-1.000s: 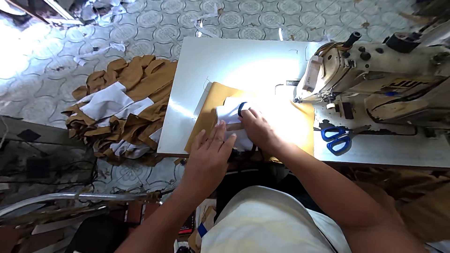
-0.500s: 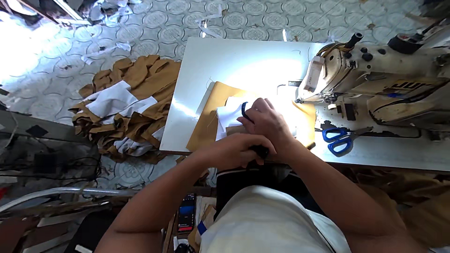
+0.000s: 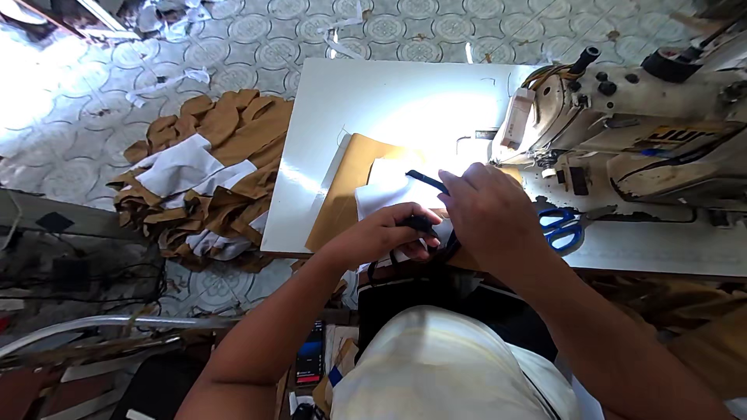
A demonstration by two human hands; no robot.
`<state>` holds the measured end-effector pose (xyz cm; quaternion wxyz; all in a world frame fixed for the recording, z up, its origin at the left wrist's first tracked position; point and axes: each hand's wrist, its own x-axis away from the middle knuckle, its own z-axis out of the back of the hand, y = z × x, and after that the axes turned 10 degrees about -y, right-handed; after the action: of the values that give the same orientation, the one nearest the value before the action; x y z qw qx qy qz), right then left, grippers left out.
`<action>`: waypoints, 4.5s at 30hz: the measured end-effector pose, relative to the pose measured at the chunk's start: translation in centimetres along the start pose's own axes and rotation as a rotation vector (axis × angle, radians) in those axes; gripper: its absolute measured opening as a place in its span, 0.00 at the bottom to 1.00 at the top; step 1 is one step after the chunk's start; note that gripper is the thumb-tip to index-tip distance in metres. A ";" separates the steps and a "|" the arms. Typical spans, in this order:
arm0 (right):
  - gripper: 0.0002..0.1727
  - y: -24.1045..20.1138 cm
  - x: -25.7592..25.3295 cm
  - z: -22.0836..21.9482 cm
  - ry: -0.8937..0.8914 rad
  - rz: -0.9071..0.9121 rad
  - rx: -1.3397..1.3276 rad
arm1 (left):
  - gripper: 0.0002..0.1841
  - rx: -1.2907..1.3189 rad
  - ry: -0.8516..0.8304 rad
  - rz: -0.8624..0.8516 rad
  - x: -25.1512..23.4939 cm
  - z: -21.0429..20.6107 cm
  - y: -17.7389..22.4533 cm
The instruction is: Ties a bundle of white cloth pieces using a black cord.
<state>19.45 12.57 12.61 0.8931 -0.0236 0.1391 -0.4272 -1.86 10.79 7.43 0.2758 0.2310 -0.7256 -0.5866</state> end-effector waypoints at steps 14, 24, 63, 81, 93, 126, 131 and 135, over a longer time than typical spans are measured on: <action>0.14 0.1 5.2 -2.7 -0.185 -0.522 -1.082 | 0.18 -0.167 0.142 -0.008 0.4 -2.1 0.6; 0.19 -0.8 5.8 -7.6 0.066 -0.139 -1.204 | 0.13 -0.427 0.145 0.035 -0.8 -2.2 5.8; 0.14 1.3 4.5 -7.6 -0.141 -0.094 -1.348 | 0.18 -1.605 0.026 -0.176 -2.1 -0.3 2.4; 0.14 0.5 4.3 -7.7 -0.064 -0.144 -1.326 | 0.15 -1.542 0.106 -0.144 -1.5 0.9 2.8; 0.16 -0.1 3.9 -7.7 -0.033 -0.238 -1.336 | 0.15 -1.760 0.338 -0.158 1.6 -0.3 4.8; 0.14 -0.4 4.4 -8.8 -0.028 0.099 -0.737 | 0.17 -1.484 0.289 0.380 -0.1 4.6 3.4; 0.14 0.8 3.5 -8.5 -0.159 0.228 -0.842 | 0.20 -1.355 0.335 0.368 0.0 4.4 2.3; 0.09 1.0 4.0 -8.8 -0.053 0.127 -0.902 | 0.18 -1.300 0.264 0.412 -0.2 5.7 2.7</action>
<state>20.21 10.83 3.12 0.8213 -0.4124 0.2897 -0.2674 -5.52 15.61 9.12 0.5500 -0.0543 -0.2163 -0.8049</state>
